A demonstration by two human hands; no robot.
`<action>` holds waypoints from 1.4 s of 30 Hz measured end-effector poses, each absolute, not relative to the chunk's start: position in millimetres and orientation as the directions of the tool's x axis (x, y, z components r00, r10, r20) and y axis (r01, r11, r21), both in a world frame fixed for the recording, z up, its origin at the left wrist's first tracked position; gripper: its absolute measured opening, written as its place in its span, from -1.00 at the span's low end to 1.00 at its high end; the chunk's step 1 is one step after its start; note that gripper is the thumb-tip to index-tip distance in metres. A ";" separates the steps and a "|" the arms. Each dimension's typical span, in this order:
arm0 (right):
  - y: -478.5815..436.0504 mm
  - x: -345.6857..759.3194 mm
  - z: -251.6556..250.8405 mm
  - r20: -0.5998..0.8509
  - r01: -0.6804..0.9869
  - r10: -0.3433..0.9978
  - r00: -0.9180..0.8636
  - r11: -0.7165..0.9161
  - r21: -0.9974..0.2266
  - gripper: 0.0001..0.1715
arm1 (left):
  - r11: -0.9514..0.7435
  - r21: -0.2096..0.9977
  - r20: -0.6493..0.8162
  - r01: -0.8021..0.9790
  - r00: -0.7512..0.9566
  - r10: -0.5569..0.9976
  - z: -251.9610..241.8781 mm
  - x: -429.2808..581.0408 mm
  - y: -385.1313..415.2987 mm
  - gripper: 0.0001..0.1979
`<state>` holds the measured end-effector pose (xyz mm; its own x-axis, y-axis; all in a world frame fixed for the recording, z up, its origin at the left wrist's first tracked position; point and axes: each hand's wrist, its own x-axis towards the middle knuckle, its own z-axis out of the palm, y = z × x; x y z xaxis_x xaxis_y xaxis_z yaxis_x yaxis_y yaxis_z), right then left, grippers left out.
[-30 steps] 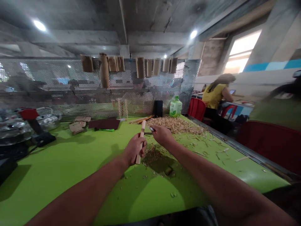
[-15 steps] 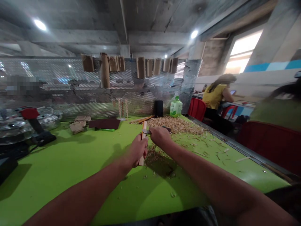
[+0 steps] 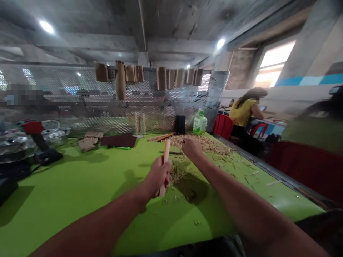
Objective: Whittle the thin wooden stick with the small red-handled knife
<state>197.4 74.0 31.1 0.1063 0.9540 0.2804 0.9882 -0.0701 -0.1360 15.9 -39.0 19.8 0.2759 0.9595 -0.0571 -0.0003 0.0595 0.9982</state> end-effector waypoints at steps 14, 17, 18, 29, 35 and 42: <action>39.7 144.3 18.6 0.306 0.970 0.921 -0.240 0.238 0.043 -0.64 | 0.065 0.995 -0.074 0.082 0.116 0.990 12.3 13.0 -10.1 -0.86; 41.2 145.2 19.2 0.314 0.974 0.923 -0.223 0.220 0.045 -0.65 | 0.070 0.992 -0.084 0.105 0.126 0.988 15.1 14.4 -13.7 -0.84; 42.1 146.2 19.5 0.320 0.975 0.921 -0.222 0.219 0.045 -0.66 | 0.071 0.992 -0.084 0.106 0.128 0.988 16.1 15.6 -15.3 -0.84; 52.4 152.1 16.5 0.373 0.973 0.898 -0.231 0.221 0.071 -0.68 | 0.074 0.985 -0.096 0.155 0.140 0.985 23.1 18.4 -21.0 -0.84; 64.4 180.9 26.3 0.325 0.993 0.946 0.023 0.015 -0.115 -0.63 | 0.092 0.981 -0.134 0.171 0.250 0.959 17.4 33.9 -54.6 -0.76; 74.6 210.7 33.9 0.325 0.971 0.927 0.189 -0.127 -0.201 -0.64 | 0.055 0.998 -0.056 0.013 0.358 0.932 14.4 27.0 -47.4 -0.66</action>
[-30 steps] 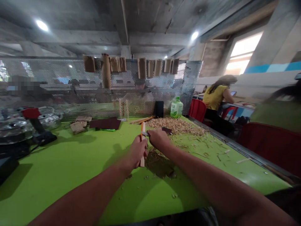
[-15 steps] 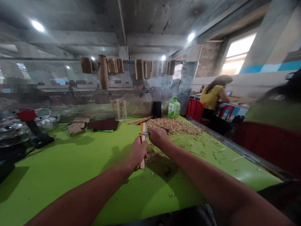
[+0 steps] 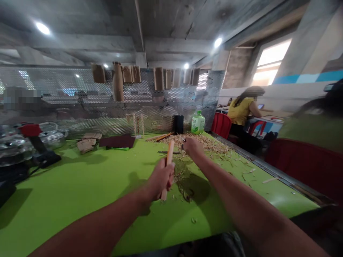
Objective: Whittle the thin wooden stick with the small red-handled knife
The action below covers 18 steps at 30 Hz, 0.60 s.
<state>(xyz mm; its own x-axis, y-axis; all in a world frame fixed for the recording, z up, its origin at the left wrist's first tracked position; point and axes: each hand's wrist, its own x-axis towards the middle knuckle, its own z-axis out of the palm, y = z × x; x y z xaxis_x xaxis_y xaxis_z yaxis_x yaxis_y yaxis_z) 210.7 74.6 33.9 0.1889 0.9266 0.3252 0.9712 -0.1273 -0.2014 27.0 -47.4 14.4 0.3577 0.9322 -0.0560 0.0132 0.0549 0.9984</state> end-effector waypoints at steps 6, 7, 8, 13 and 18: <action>63.3 170.0 25.7 0.413 0.984 0.911 -0.005 0.078 -0.161 -0.64 | 0.084 0.995 -0.070 -0.048 0.252 0.965 18.9 12.5 -23.2 -0.78; 60.3 166.9 24.5 0.412 0.984 0.910 -0.043 0.110 -0.141 -0.64 | 0.089 0.996 -0.080 -0.029 0.238 0.968 19.2 13.8 -23.7 -0.79; 57.5 164.9 23.4 0.407 0.984 0.911 -0.069 0.129 -0.122 -0.65 | 0.091 0.996 -0.087 -0.009 0.223 0.971 19.2 15.1 -24.3 -0.80; 48.8 160.3 20.9 0.365 0.986 0.921 -0.134 0.161 -0.046 -0.68 | 0.050 0.997 -0.063 0.066 0.207 0.976 14.0 15.9 -21.8 -0.83; 48.3 158.0 21.3 0.390 0.979 0.901 -0.190 0.205 0.004 -0.66 | 0.059 0.988 -0.086 0.145 0.192 0.978 11.2 16.0 -20.4 -0.87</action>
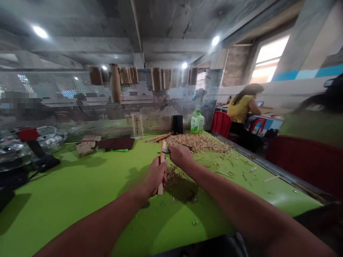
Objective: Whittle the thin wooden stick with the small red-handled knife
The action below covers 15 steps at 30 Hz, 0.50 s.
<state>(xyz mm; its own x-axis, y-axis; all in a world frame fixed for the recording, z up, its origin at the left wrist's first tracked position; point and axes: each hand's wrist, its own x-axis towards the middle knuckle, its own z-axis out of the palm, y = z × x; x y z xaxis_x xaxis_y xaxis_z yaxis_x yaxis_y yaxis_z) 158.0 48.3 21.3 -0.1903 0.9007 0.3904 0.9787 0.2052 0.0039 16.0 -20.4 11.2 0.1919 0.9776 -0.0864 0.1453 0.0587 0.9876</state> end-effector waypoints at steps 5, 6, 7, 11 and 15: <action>53.3 162.3 23.0 0.389 0.983 0.907 -0.165 0.184 -0.013 -0.67 | 0.062 0.983 -0.094 0.170 0.187 0.978 17.3 19.7 -24.3 -0.91; 54.1 163.4 23.4 0.391 0.983 0.906 -0.164 0.184 -0.016 -0.66 | 0.060 0.982 -0.093 0.179 0.186 0.978 18.1 20.0 -24.8 -0.91; 54.7 164.6 23.9 0.399 0.983 0.903 -0.163 0.184 -0.016 -0.66 | 0.053 0.981 -0.088 0.186 0.187 0.978 18.7 20.1 -25.3 -0.90; 56.0 167.6 26.0 0.427 0.983 0.889 -0.166 0.182 0.003 -0.63 | 0.034 0.984 -0.071 0.178 0.207 0.976 20.3 19.8 -27.7 -0.87; 57.6 164.8 26.5 0.428 0.983 0.888 -0.165 0.181 0.004 -0.62 | 0.062 0.986 -0.092 0.156 0.194 0.977 24.7 19.6 -27.2 -0.87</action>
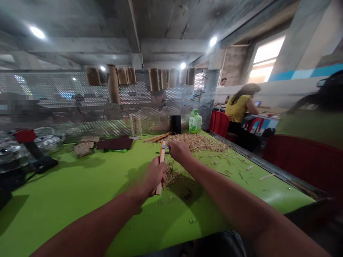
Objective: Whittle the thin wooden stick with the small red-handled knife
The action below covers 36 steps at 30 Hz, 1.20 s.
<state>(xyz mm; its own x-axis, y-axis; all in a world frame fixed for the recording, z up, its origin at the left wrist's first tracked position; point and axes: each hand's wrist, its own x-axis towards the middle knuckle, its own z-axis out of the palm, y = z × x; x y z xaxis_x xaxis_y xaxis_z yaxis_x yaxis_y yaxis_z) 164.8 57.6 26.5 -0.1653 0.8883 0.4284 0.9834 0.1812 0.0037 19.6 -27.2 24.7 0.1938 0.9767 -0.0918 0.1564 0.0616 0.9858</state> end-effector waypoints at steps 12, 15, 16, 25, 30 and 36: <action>78.4 234.3 38.1 0.315 0.951 0.907 0.279 -0.217 -0.218 -0.56 | 0.030 0.989 -0.099 0.146 0.497 0.862 11.4 30.5 -64.9 -0.67; 80.8 229.0 36.8 0.334 0.942 0.899 0.282 -0.194 -0.274 -0.56 | 0.084 0.996 -0.087 0.023 0.367 0.926 12.9 19.8 -44.8 -0.69; 80.6 221.7 35.0 0.334 0.946 0.907 0.255 -0.163 -0.280 -0.56 | 0.098 0.995 -0.088 -0.012 0.348 0.933 13.4 15.6 -37.4 -0.71; 55.9 175.5 22.8 0.389 0.976 0.918 -0.074 0.148 -0.163 -0.63 | 0.063 0.994 -0.031 -0.091 0.319 0.947 11.4 11.0 -24.4 -0.84; 44.2 161.7 22.5 0.389 0.977 0.906 -0.164 0.203 -0.062 -0.65 | 0.092 0.995 -0.081 -0.025 0.282 0.956 10.2 10.0 -19.3 -0.87; 43.7 158.3 23.7 0.407 0.980 0.896 -0.176 0.198 -0.013 -0.67 | 0.096 0.995 -0.097 0.014 0.250 0.963 15.5 15.1 -24.6 -0.89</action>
